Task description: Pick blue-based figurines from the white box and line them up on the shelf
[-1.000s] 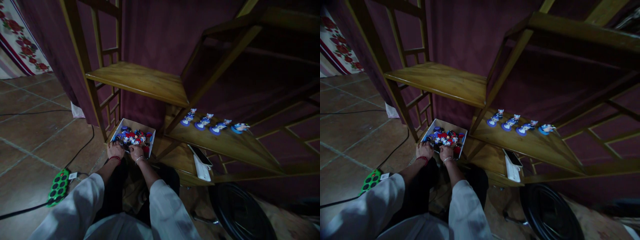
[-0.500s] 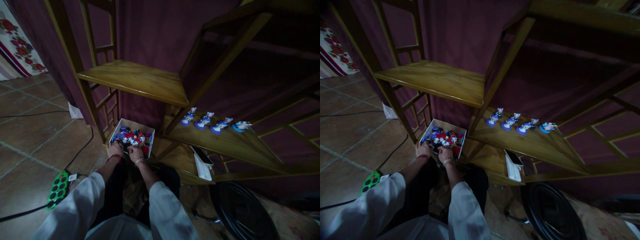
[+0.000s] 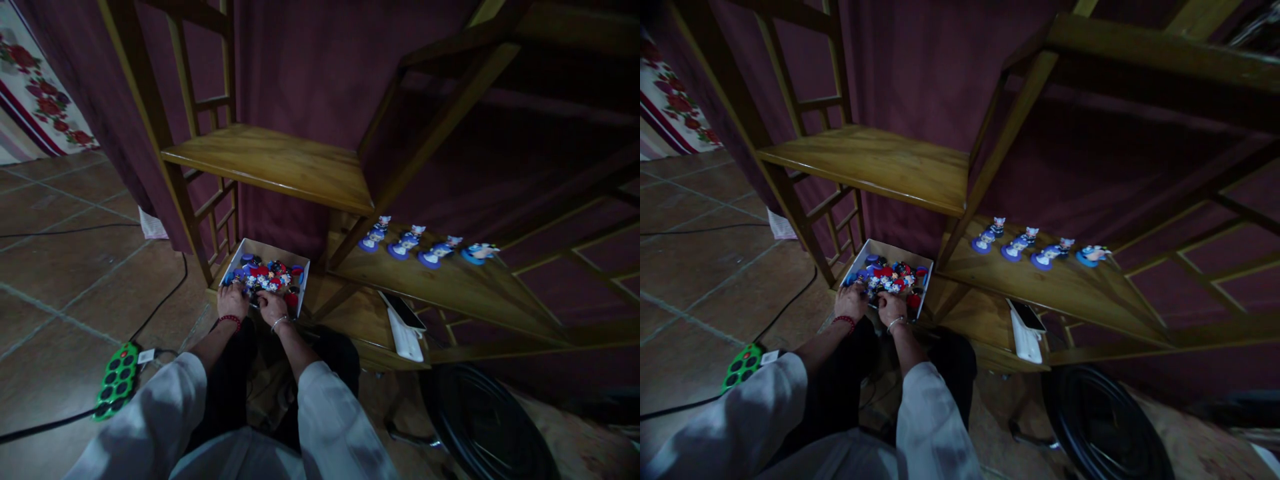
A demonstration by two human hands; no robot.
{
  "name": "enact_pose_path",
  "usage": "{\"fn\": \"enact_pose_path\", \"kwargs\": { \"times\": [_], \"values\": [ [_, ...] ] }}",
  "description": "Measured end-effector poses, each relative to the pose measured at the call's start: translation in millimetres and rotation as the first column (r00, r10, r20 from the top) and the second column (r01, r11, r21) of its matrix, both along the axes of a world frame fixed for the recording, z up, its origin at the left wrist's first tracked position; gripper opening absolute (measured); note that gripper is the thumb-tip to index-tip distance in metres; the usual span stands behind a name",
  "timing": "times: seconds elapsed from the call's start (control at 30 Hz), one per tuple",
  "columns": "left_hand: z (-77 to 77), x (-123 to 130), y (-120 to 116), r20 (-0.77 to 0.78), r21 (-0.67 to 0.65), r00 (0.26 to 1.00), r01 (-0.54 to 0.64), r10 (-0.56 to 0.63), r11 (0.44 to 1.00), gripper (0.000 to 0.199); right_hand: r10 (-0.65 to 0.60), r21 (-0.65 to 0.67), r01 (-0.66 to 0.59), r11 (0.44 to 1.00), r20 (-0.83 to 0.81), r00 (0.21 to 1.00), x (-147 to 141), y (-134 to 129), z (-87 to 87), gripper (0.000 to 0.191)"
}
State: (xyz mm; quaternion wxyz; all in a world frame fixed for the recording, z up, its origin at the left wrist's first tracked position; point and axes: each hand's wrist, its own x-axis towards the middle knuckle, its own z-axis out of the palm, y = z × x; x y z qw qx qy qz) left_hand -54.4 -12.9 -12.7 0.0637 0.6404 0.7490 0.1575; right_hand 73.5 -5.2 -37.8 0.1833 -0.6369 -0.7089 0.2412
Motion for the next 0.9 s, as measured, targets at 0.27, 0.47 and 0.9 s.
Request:
{"fn": "enact_pose_path", "kwargs": {
  "times": [0.27, 0.47, 0.9],
  "values": [
    [-17.1, 4, 5, 0.298, 0.003, 0.954, 0.042, -0.041, 0.999, 0.022, -0.022, 0.001, 0.022, 1.0, -0.118, 0.993, 2, 3, -8.8, 0.041],
    [-21.7, 8, 8, 0.407, 0.077, 0.906, 0.096, -0.12, 0.992, 0.021, -0.043, 0.043, 0.052, 0.998, -0.187, 0.981, 4, 6, -10.1, 0.036],
    [-6.7, 21, 1, 0.34, -0.007, 0.939, 0.049, -0.043, 0.999, 0.033, -0.312, -0.171, 0.263, 0.949, -0.604, 0.733, 10, 13, -29.3, 0.037]
  ]
}}
